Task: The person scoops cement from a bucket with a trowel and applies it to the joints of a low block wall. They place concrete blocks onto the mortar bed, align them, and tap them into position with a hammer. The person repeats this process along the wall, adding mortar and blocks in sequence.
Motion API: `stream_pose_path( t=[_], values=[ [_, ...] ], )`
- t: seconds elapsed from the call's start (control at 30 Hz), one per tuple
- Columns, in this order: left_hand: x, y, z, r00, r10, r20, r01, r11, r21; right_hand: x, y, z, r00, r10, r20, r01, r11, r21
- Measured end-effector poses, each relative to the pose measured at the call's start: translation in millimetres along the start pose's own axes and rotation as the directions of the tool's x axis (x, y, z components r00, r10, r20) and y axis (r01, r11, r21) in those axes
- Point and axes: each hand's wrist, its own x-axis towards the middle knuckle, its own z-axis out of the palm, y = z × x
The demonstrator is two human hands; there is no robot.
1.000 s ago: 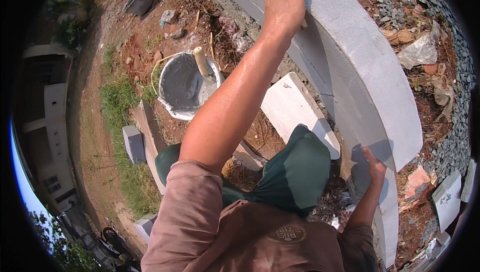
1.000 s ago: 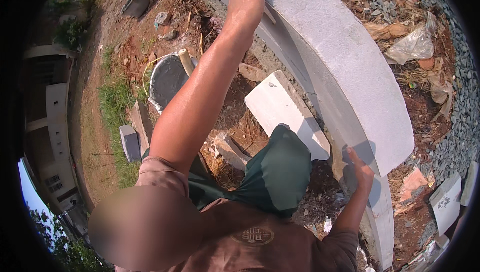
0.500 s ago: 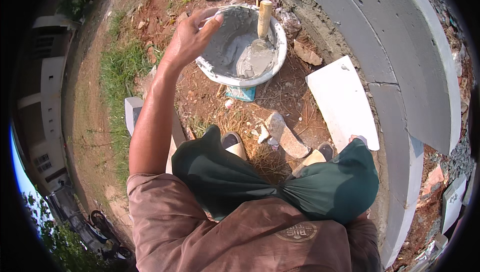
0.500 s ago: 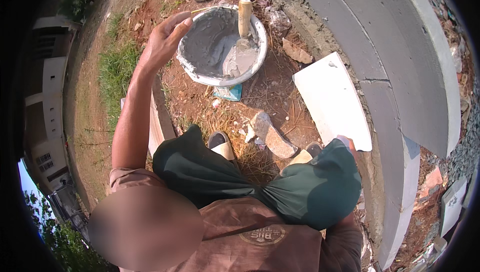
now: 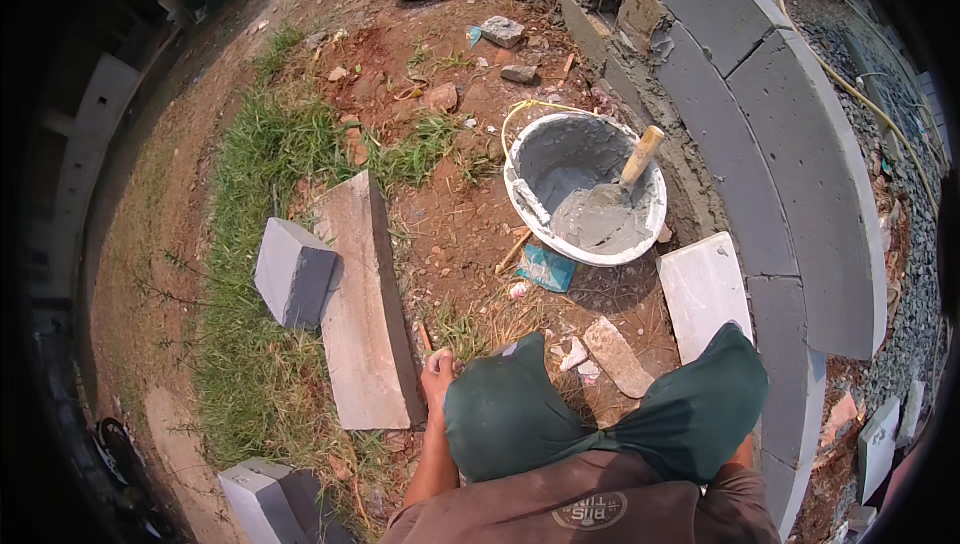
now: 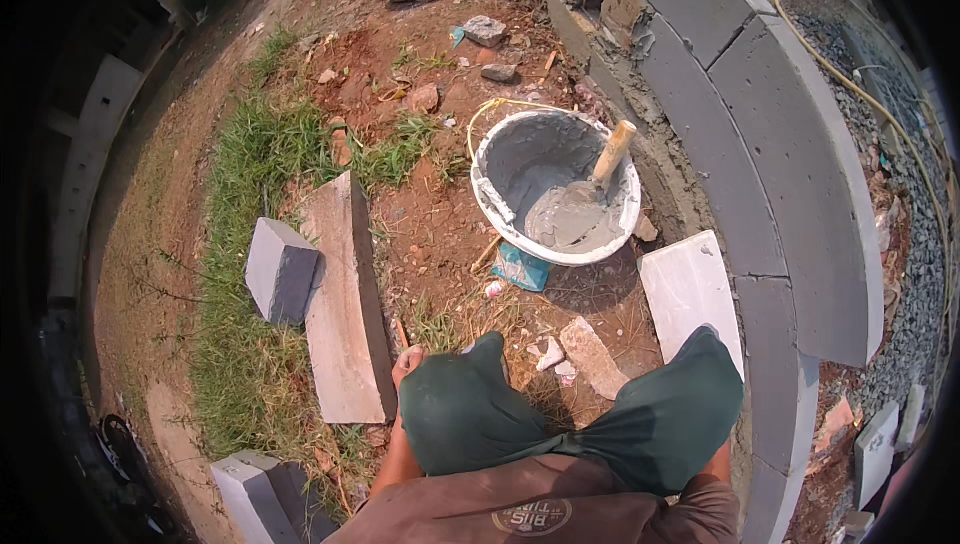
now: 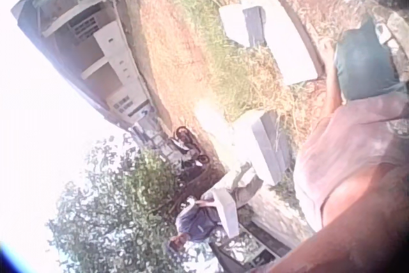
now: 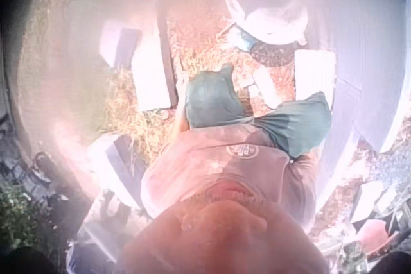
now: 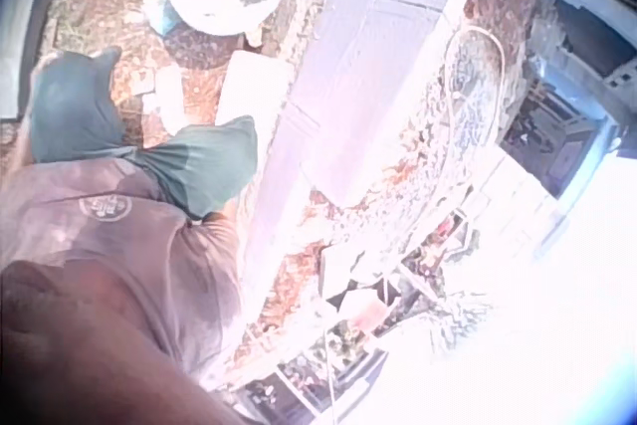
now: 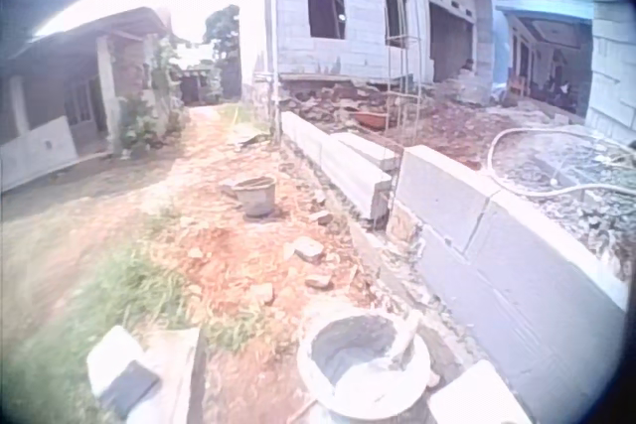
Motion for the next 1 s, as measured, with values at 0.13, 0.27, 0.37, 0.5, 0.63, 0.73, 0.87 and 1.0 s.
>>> stream_pose_path(
  t=[0.13, 0.27, 0.37, 0.5, 0.63, 0.73, 0.87, 1.0],
  values=[
    [20.1, 122.0, 14.1, 0.98, 0.19, 0.053, -0.197, 0.965, 0.176, -27.4, -26.9, 1.0, 0.944, -0.093, -0.318, 0.083, 0.995, -0.047],
    [39.8, 201.3, 63.4, 0.871, 0.44, 0.216, -0.481, 0.853, 0.203, -108.7, 25.3, -44.1, 0.794, 0.101, -0.6, -0.046, 0.993, 0.105],
    [43.0, 225.9, 115.5, 0.781, 0.485, 0.393, -0.609, 0.73, 0.311, -189.7, 90.5, -53.1, 0.617, 0.432, -0.658, -0.279, 0.901, 0.331],
    [36.2, 260.1, 169.3, 0.604, 0.5, 0.621, -0.782, 0.524, 0.338, -221.4, 122.7, 7.1, 0.663, 0.52, -0.538, -0.444, 0.852, 0.276],
    [57.0, 255.0, 174.0, 0.543, 0.451, 0.708, -0.812, 0.498, 0.305, -223.9, 143.3, 97.0, 0.787, 0.383, -0.483, -0.355, 0.922, 0.152],
    [48.2, 241.9, 142.6, 0.631, 0.429, 0.646, -0.74, 0.582, 0.337, -206.7, 156.5, 94.7, 0.836, 0.437, -0.333, -0.395, 0.899, 0.188],
    [44.2, 155.7, 44.6, 0.933, 0.264, 0.245, -0.349, 0.827, 0.44, -133.2, 151.6, 25.6, 0.851, 0.419, -0.317, -0.375, 0.907, 0.193],
    [-49.0, 27.5, -33.2, 0.999, 0.032, 0.007, -0.032, 0.899, 0.436, -9.3, 54.8, -70.0, 0.922, 0.167, -0.349, -0.13, 0.983, 0.125]
  ],
)
